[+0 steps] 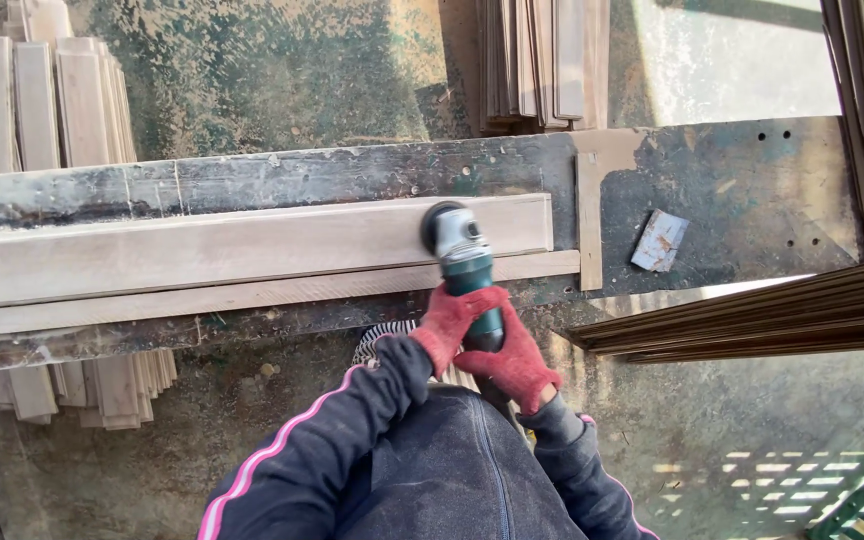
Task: The recorder sands the edges and surface of a wooden board using a power sander followed by a manual sanding block.
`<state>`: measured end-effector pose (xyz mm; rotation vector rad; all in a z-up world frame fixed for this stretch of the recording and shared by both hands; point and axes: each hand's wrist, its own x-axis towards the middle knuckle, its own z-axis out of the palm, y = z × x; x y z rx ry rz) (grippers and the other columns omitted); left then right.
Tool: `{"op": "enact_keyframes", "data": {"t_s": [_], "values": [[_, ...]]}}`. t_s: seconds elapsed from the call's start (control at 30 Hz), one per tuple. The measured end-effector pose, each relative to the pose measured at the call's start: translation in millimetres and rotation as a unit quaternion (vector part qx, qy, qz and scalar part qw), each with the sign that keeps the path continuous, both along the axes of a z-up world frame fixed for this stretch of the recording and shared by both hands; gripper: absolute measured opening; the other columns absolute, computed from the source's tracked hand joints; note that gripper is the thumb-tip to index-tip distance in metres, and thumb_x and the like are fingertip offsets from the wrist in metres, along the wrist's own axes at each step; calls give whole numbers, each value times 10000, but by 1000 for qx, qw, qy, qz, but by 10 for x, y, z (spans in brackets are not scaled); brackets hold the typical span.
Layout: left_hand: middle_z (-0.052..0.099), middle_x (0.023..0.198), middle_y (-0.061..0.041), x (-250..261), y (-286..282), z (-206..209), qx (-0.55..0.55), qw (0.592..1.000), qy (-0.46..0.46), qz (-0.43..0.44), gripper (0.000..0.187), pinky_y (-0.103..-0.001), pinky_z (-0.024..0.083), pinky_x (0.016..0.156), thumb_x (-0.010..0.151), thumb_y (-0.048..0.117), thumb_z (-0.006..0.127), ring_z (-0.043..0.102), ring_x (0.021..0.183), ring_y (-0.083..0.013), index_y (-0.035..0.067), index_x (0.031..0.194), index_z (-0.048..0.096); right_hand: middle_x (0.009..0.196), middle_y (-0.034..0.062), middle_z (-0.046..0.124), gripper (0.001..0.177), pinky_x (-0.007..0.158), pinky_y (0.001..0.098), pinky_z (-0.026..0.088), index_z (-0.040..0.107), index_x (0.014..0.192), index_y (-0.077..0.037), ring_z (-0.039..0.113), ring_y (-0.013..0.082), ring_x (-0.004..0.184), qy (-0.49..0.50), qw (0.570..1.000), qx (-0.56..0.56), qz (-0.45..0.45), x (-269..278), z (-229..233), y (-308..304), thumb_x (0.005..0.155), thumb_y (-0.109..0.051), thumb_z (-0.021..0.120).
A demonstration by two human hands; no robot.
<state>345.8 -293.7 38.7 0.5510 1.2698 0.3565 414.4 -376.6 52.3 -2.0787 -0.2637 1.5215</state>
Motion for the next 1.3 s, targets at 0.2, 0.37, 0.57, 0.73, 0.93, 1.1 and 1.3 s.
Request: {"op": "enact_keyframes", "data": {"t_s": [0.2,0.37,0.57,0.73,0.93,1.1,1.3], "values": [[701,858,-144,-263,11,-263,23,998,41,44,691,-402,526,884,547,280,1011,687,850,-238,-13,1093,705,1235,128,706,1191,1073,453,517,416,1503,-461,651,328,1229,-19,988,-6,152,-60,91,113,456,-473,986],[739,797,-128,243,38,-221,21,999,2,-49,573,-374,550,842,562,241,1020,729,775,-257,72,1035,745,1177,160,714,1065,1002,475,526,530,1435,-354,675,347,1155,-21,1000,-18,-6,33,-145,-93,475,-408,989],[754,832,-109,500,-15,-369,2,983,-12,-184,611,-436,572,851,504,318,997,762,855,-301,132,1033,753,1016,203,667,932,848,493,504,610,1326,-198,647,350,980,-96,986,20,-136,138,-268,-253,485,-314,995],[747,798,-117,-23,26,-207,0,998,15,-65,537,-387,581,821,554,261,1027,752,781,-248,93,991,764,1080,136,723,963,906,454,537,634,1299,-271,697,312,1051,-24,999,9,-45,-104,-232,-158,420,-299,1026],[727,764,-113,-20,-131,-742,14,997,27,-75,533,-358,591,769,547,273,1023,726,728,-232,102,981,766,1131,146,708,1012,957,463,507,596,1361,-252,675,327,1096,-27,999,7,-38,-86,-312,-276,442,-300,1015],[743,840,-99,330,-84,-355,-6,993,-7,-117,543,-408,576,826,544,284,989,747,851,-280,134,1012,759,1011,127,717,975,856,456,539,614,1317,-273,687,296,971,-86,994,-3,-75,88,-270,-318,432,-340,1019],[756,896,-92,375,-83,-353,-7,986,-2,-167,597,-421,563,907,535,317,963,752,948,-288,141,1063,745,928,157,685,823,795,461,532,630,1172,-164,661,298,884,-92,990,14,-109,94,-235,-317,464,-299,1027]]}}
